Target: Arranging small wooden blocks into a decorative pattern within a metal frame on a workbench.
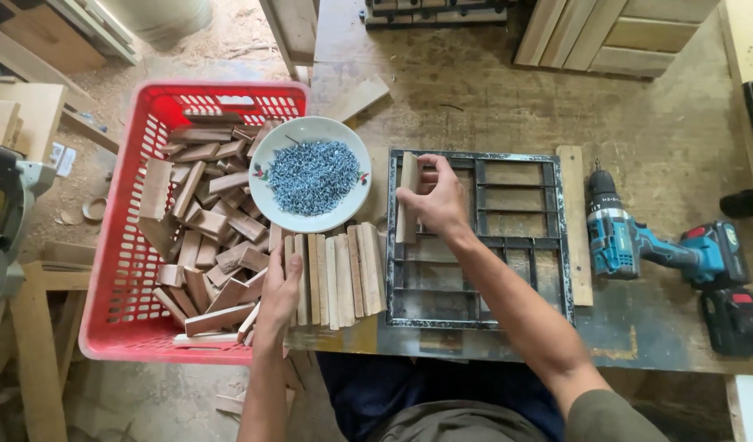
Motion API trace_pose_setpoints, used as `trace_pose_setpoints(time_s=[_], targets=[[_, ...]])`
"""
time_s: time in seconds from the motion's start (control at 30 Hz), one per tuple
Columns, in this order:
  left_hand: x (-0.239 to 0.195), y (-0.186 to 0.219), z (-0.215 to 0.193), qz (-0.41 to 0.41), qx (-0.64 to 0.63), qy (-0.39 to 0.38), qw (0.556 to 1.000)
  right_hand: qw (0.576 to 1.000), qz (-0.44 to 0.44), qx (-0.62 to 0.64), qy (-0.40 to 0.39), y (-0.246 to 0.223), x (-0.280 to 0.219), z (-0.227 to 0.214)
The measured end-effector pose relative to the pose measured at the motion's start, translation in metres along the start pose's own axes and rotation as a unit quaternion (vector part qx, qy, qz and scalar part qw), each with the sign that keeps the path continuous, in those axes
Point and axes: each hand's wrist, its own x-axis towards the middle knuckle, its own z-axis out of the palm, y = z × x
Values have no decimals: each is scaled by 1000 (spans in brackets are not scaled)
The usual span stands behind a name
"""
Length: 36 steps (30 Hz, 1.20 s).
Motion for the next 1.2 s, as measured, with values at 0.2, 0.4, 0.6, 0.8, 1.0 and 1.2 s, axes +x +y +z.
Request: trace_pose_setpoints(time_s=[0.2, 0.4, 0.6, 0.8, 1.0, 1.2], targets=[[33, -75, -5, 38, 12, -13, 999, 996, -94, 3, -5, 63, 54, -3], [-1, -24, 11, 40, 65, 81, 994, 978, -131, -154, 52, 80, 44, 13], [-4, -26, 24, 44, 97, 155, 982, 945, -158, -268, 95, 68, 33, 28], [6, -57, 19, 64, 126, 212, 967, 989, -91, 65, 100, 70, 43, 20], [-1, -43, 29, 71, 112, 214, 968, 972, -132, 193, 37, 73, 46, -6], [-2, -41, 25, 71, 125, 176, 974, 971, -97, 218, -18, 71, 47, -1]])
